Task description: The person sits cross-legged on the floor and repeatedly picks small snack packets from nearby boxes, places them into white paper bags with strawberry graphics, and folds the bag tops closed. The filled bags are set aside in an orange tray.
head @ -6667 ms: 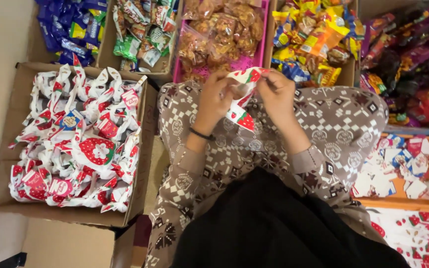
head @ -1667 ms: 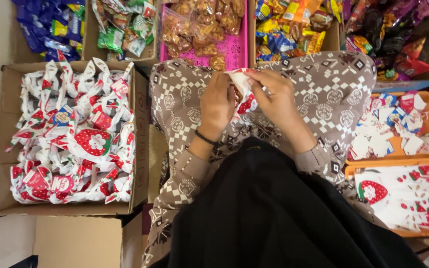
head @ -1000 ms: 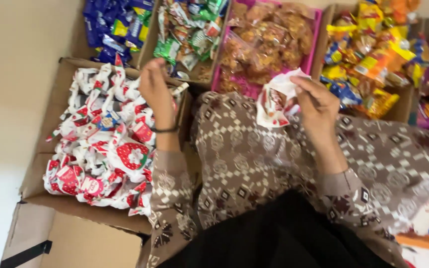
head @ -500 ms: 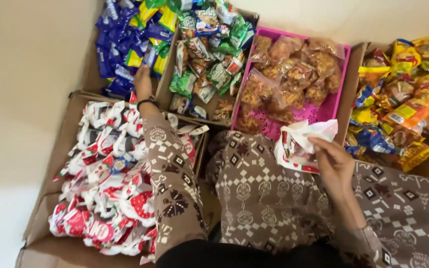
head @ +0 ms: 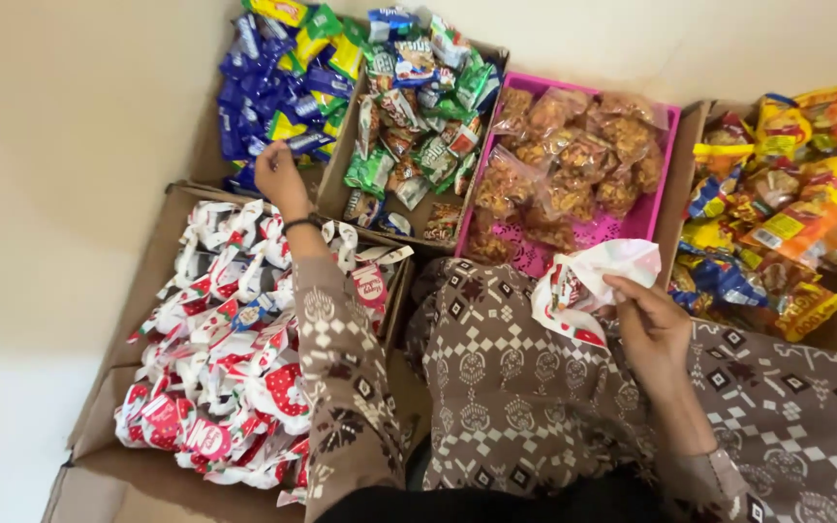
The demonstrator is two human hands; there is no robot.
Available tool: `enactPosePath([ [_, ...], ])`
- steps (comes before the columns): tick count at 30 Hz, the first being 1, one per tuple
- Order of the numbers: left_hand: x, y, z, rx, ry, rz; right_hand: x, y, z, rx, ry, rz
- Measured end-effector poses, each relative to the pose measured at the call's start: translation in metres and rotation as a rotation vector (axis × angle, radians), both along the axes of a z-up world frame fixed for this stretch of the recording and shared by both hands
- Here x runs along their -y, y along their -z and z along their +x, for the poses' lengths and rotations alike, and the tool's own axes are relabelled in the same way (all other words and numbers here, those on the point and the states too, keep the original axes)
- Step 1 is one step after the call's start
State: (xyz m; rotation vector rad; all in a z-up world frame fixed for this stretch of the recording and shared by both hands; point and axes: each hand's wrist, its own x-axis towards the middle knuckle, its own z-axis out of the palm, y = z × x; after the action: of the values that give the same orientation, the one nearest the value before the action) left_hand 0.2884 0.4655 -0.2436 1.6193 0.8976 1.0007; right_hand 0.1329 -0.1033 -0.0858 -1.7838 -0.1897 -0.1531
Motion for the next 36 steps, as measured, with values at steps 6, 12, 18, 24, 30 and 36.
enactPosePath([
  [6, 0.112, -0.118, -0.102, 0.157, -0.005, -0.024, 0.013, -0.026, -0.025, 0.062, 0.013, 0.068],
  [12, 0.237, -0.199, -0.225, 0.313, 0.214, -0.609, 0.034, -0.041, -0.053, 0.206, 0.003, 0.077],
  [18, 0.32, -0.174, -0.294, 0.307, 0.476, -0.885, 0.069, -0.061, -0.09, 0.315, -0.004, 0.032],
  [24, 0.414, -0.25, -0.328, 0.33, 0.679, -0.886, 0.104, -0.1, -0.13, 0.507, 0.054, -0.141],
  [30, 0.474, -0.281, -0.336, 0.352, 0.888, -0.726, 0.138, -0.131, -0.154, 0.537, 0.07, -0.154],
  [36, 0.519, -0.26, -0.336, 0.217, 0.96, -0.111, 0.154, -0.123, -0.159, 0.543, 0.155, -0.181],
])
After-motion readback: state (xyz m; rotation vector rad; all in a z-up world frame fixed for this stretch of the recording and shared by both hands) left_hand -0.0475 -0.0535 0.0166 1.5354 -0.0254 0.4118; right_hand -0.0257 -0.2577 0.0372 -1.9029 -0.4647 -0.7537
